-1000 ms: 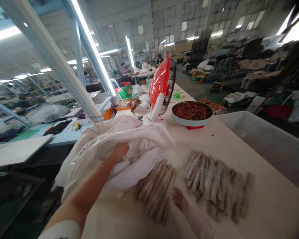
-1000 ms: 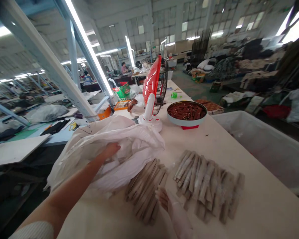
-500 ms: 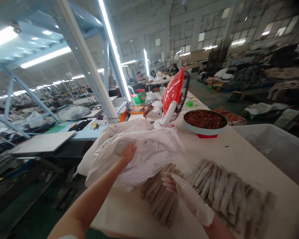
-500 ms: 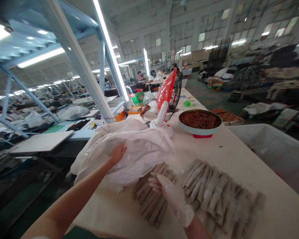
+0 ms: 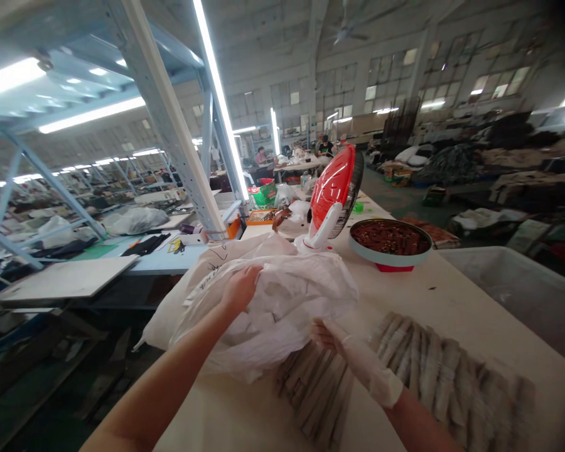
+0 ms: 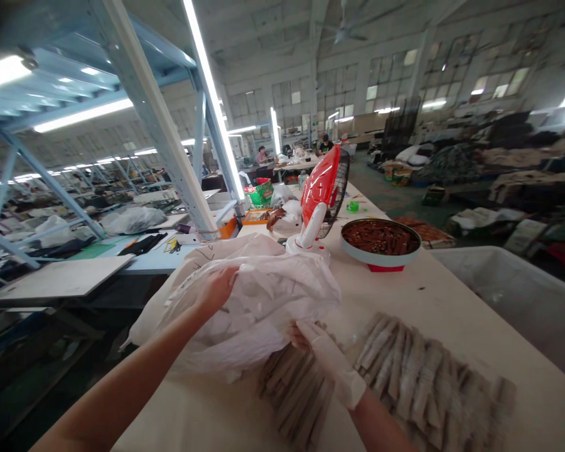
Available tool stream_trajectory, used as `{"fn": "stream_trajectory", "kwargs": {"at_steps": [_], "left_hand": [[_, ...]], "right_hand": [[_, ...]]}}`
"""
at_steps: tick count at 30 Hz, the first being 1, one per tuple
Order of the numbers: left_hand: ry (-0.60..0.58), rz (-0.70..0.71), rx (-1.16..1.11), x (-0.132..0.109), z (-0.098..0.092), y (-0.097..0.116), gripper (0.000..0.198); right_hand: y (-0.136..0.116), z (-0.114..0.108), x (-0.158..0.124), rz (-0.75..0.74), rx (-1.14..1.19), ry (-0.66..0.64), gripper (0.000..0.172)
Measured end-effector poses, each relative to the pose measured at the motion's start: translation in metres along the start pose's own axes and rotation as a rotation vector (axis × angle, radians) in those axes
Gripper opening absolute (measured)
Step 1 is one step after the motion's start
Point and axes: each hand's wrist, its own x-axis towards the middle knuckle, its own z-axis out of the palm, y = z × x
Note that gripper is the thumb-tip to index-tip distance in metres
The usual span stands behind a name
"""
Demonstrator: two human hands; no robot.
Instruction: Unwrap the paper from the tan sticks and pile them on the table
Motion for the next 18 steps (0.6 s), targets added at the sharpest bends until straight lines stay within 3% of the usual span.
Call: {"fn": "stream_trajectory", "kwargs": {"at_steps": [6,11,13,16,18], "left_hand": [[-0.154,0.035,-0.027,0.031,-0.033,0.017,0.031],[-0.208,0.090,-0.176,0.059,-0.053,0.037,0.030],[-0.247,0.131,-0.257,0.065,-0.058,0.049,0.028],[-0.349,0.216,-0.383,0.068,-0.063,0.075,0.028],[-0.430,0.267,-0.415,0.066,-0.065,0.098,0.029]], "right_hand": [[-0.051,-0.013,-0.004,-0.204,-0.026,0.126,0.047],[-0.099,-0.019,-0.015,-0.298,-0.104,0.155,0.050],[-0.119,-0.019,-0.024,-0.314,-0.123,0.124,0.051],[-0.153,-0.019,-0.039,-0.376,-0.112,-0.047,0.051],[-0.167,-0.018,-0.045,-0.369,-0.064,-0.048,0.047]]}}
